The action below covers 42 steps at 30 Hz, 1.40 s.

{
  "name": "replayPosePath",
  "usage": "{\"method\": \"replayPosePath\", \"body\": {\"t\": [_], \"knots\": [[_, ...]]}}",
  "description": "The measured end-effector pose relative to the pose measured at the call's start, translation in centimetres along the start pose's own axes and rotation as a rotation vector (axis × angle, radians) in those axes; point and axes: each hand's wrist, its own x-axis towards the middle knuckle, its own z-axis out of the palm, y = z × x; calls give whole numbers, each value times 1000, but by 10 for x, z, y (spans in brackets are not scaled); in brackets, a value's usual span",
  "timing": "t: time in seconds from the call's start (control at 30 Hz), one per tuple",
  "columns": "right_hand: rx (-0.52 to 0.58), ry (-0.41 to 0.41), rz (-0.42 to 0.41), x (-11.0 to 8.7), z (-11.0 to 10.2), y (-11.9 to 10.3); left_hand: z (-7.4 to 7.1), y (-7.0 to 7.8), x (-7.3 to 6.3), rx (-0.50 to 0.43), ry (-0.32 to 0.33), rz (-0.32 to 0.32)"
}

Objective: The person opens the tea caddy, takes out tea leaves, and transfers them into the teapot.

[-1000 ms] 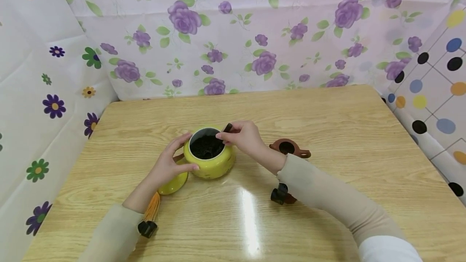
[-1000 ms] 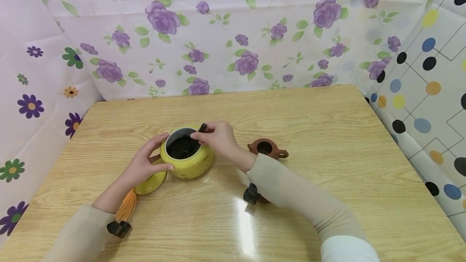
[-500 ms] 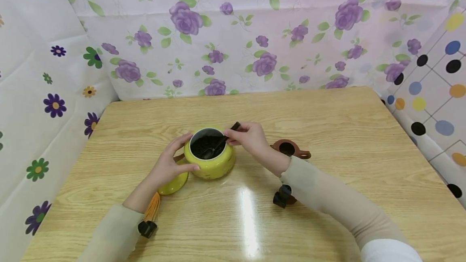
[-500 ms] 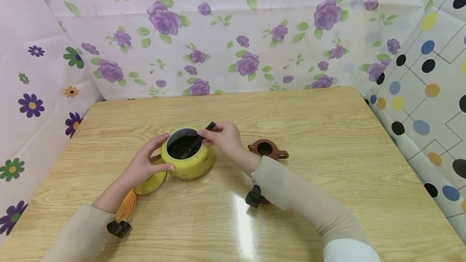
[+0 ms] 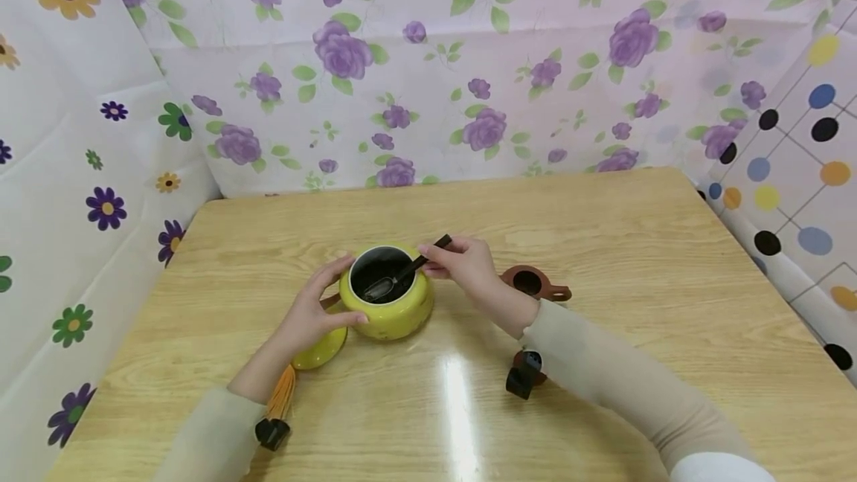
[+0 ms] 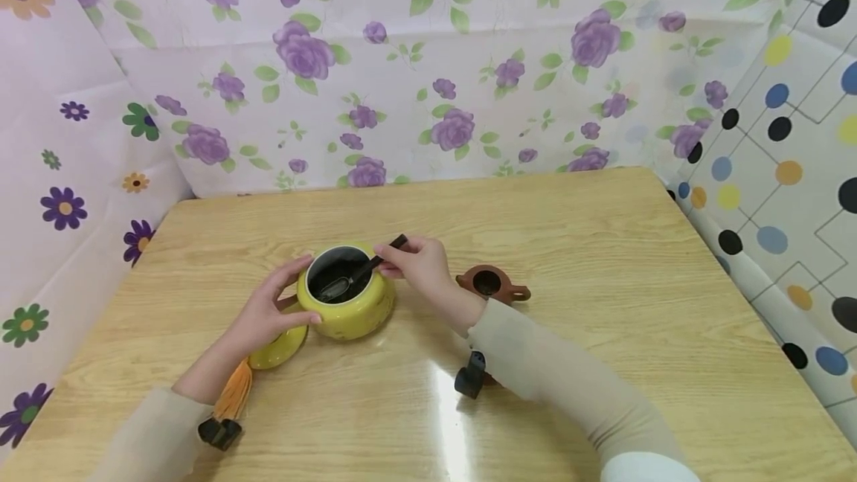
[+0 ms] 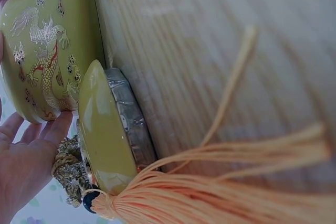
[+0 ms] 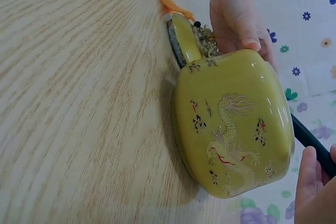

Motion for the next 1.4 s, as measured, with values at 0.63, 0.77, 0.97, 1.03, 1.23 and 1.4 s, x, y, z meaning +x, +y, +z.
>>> {"method": "replayPosePath", "body": {"t": [0.63, 0.77, 0.97, 1.03, 1.23, 1.4], "knots": [[77, 41, 22, -6, -7, -12, -1, -2, -1, -9, 2, 2], [92, 35, 28, -11, -12, -15, -1, -1, -1, -3, 5, 9], [100, 35, 19, -24, -21, -15, 0, -1, -1, 3, 0, 17], [111, 40, 21, -29, -24, -15, 0, -1, -1, 5, -1, 18], [189, 45, 53, -41, -37, -16, 0, -2, -1, 3, -1, 25], [201, 47, 58, -49, -51, -16, 0, -3, -2, 9, -3, 26]]}}
